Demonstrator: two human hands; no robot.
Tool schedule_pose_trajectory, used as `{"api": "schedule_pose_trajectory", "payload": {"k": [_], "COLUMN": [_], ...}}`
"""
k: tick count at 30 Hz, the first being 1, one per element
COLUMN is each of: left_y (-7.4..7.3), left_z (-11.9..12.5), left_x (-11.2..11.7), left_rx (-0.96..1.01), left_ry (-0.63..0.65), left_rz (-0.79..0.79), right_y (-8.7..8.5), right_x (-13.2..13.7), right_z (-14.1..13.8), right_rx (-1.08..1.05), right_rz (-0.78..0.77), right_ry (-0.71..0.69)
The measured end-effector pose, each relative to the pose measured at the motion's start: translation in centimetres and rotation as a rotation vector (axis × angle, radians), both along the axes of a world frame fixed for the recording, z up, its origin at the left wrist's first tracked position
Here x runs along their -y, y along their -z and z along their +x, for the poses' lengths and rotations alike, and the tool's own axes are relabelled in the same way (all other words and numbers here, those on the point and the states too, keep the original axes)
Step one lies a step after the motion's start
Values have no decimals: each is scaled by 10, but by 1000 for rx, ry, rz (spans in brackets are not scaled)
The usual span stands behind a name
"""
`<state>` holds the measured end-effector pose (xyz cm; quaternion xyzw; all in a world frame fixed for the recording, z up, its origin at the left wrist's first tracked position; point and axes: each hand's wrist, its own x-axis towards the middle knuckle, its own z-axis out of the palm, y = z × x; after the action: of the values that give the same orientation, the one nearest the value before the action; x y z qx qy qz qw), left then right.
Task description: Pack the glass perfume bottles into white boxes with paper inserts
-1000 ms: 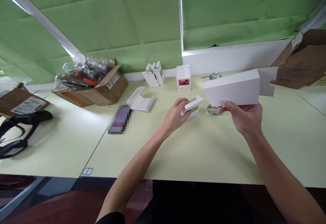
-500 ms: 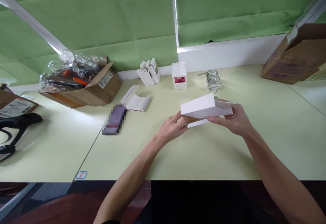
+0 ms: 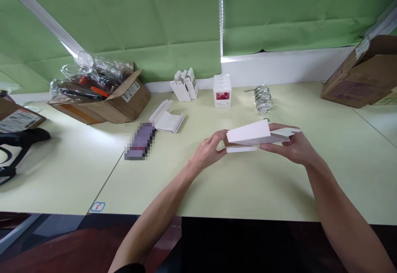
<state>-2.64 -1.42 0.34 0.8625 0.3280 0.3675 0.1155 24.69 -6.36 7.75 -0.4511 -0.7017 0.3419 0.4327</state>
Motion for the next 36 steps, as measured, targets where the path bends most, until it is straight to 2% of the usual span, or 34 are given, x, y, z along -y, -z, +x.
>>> {"api": "schedule_pose_trajectory", "payload": {"k": [5,11,14,16,18,23,26,31,36], "left_y": [2,3,5,7,8,8,5,3,4], "left_z": [1,4,4,3,2,0,1,1,2], "left_x": [-2,-4,-3,-4,-5,-9,-8,-5,-5], "left_rx": [16,117,90,57,32,-18,18,-1,-13], "left_ry": [11,70,68,36,27,85,95,13,14], "left_rz": [29,150,97,20,6,210,301,267,277], "right_y": [-3,-5,-5,-4,-4,-5,-6,-8,-12], "right_x": [0,0,1,2,2,3,3,3,2], "right_z": [-5,-7,-7,-7,-9,-15,-20,-27,-30], "right_rx": [44,82,118,133,136,158,160,157,181], "right_rz": [9,5,18,30,37,30,51,59,107], "right_ry": [-32,-71,-47,-60,-82,-96,-76,-44,-61]}}
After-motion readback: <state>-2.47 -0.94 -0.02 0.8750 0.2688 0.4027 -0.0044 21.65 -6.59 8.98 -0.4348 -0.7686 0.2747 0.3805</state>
